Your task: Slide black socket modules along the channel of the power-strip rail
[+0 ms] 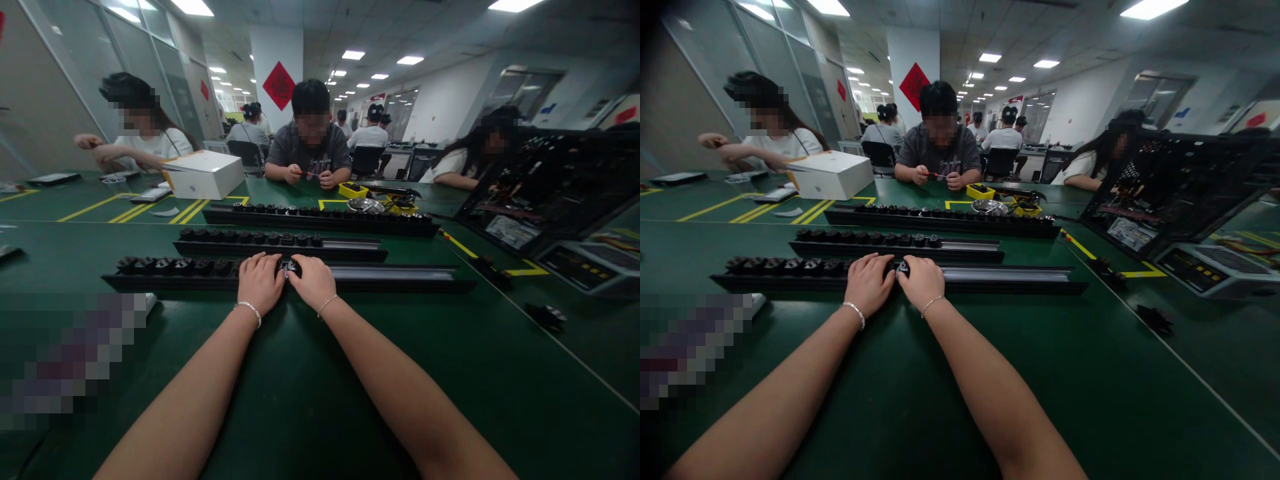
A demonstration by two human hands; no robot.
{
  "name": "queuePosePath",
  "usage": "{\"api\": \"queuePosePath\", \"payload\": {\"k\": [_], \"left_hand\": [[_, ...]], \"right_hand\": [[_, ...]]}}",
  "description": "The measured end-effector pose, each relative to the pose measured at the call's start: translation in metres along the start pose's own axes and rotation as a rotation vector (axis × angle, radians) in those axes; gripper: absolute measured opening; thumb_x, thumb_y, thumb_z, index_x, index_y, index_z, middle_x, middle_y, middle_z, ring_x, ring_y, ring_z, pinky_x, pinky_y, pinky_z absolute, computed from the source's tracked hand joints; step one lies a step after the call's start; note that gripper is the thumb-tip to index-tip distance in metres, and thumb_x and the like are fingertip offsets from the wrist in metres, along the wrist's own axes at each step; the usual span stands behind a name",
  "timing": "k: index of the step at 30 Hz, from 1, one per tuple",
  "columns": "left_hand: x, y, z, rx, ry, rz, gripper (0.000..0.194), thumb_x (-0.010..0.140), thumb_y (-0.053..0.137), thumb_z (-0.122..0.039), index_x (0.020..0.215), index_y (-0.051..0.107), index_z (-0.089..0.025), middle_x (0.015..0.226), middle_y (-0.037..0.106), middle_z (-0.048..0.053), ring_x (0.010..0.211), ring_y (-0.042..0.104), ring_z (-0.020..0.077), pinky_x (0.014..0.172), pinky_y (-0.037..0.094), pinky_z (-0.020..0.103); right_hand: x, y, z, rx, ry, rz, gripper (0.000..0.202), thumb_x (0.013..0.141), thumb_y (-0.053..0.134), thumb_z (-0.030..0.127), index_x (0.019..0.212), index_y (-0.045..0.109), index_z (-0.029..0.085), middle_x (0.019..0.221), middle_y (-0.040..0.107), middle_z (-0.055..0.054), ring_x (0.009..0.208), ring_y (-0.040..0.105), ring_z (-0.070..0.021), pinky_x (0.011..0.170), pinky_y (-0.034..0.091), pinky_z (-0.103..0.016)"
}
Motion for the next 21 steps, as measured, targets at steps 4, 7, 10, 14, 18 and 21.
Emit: {"api": "queuePosePath", "payload": {"k": [4,7,10,14,18,21], "left_hand": [[0.0008,0.0000,0.0001,0.005,-0.022,-0.019,0.037,0.086,0.042,-0.033,0.116,0.058,-0.018,0.115,0.064,0.010,0.120,0.046,0.0272,0.102,0.028,0.045],[0.0011,0.0000,-0.0006,-0.001,-0.029,-0.033,0.037,0.085,0.042,-0.032,0.114,0.059,-0.017,0.114,0.065,0.010,0.120,0.046,0.0273,0.102,0.028,0.044],[0.0013,0.0009,-0.0004,0.003,-0.030,-0.035,0.037,0.085,0.042,-0.032,0.114,0.059,-0.017,0.113,0.065,0.011,0.119,0.046,0.0274,0.102,0.028,0.044],[0.0013,0.0014,0.0000,0.015,-0.026,-0.038,0.036,0.085,0.042,-0.032,0.113,0.059,-0.018,0.112,0.065,0.010,0.119,0.046,0.0277,0.101,0.028,0.044],[0.0015,0.0008,-0.0006,0.029,-0.017,-0.046,0.036,0.085,0.042,-0.033,0.113,0.059,-0.017,0.112,0.066,0.009,0.118,0.047,0.0279,0.100,0.030,0.044],[0.0020,0.0016,-0.0005,0.031,-0.016,-0.047,0.035,0.085,0.043,-0.032,0.112,0.060,-0.017,0.111,0.066,0.009,0.117,0.047,0.0281,0.099,0.030,0.045]], "right_hand": [[-0.0027,-0.0011,-0.0002,-0.050,0.011,-0.023,0.035,0.084,0.051,0.039,0.113,0.059,0.024,0.106,0.066,-0.006,0.102,0.056,-0.0228,0.094,0.036,-0.041],[-0.0044,-0.0027,0.0007,-0.064,0.011,-0.057,0.033,0.084,0.050,0.039,0.111,0.059,0.024,0.105,0.066,-0.006,0.101,0.056,-0.0227,0.096,0.032,-0.043],[-0.0050,-0.0024,0.0019,-0.061,0.003,-0.071,0.031,0.084,0.049,0.038,0.110,0.060,0.024,0.105,0.067,-0.006,0.101,0.056,-0.0225,0.096,0.033,-0.042],[-0.0053,-0.0032,0.0024,-0.054,0.001,-0.081,0.031,0.084,0.049,0.037,0.109,0.060,0.023,0.104,0.067,-0.005,0.100,0.056,-0.0225,0.096,0.032,-0.042],[-0.0055,-0.0041,0.0030,-0.058,0.006,-0.080,0.028,0.084,0.049,0.036,0.106,0.061,0.023,0.103,0.067,-0.005,0.099,0.056,-0.0215,0.096,0.032,-0.041],[-0.0062,-0.0048,0.0025,-0.072,0.020,-0.086,0.025,0.084,0.050,0.033,0.104,0.061,0.023,0.102,0.067,-0.004,0.097,0.056,-0.0201,0.097,0.031,-0.039]]}}
Point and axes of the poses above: each hand's wrist, its own x-axis towards the middle knuckle, its own y-axis out of the palm, z = x × y, the point moved 10 cm from there along x, towards the middle knuckle
